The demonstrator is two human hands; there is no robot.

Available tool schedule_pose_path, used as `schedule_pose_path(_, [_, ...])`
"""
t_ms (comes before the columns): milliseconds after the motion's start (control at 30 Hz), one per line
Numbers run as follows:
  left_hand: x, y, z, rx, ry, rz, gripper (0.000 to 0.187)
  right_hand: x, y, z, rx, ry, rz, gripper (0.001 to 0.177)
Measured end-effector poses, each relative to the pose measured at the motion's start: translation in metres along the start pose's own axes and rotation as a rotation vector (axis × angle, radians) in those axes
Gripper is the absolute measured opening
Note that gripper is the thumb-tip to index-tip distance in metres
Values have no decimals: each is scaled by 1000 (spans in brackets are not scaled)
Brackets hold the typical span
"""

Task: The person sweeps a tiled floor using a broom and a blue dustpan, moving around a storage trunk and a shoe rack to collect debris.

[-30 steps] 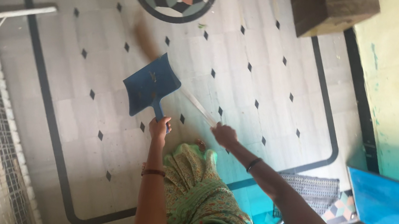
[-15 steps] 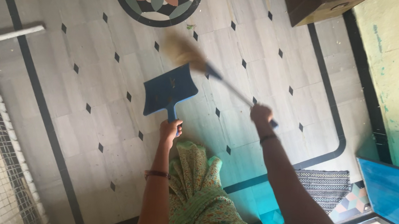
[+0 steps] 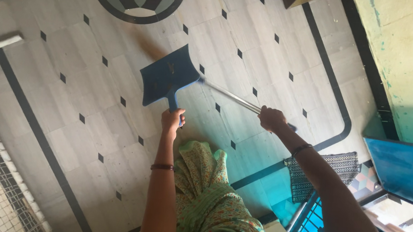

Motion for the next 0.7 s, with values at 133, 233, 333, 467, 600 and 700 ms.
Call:
schedule_pose_path(133, [-8,0,5,-32,-53,51,15,6,-10,-24,-39,-180,47,37])
schedule_pose_path(233, [-6,-5,11,-19,-14,39,15,21,-2,-60,-176,-237,-28,35])
schedule_pose_path(333, [1,-11,16,-28,-31,43,17,35,35,-68,-333,-245,-43,29])
schedule_pose_path(467, [7,-16,14,-22,17,9,18,72,74,-52,-431,-227,-185,31])
schedule_pose_path(600, [6,-16,13,-29,24,-9,17,64,69,-69,-272,-101,-269,46])
schedule_pose_path(700, [-1,-15,7,-33,-11,-6,17,66,19,-85,-231,-56,-213,60])
Point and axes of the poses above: each hand's wrist, its own y-axis towards the middle knuckle, its own x-axis out of the back of the hand, z = x × y, the point moved 3 cm from there along y, towards the middle knuckle, and after that the axes turned 1 degree about z, right-handed, at the moved point
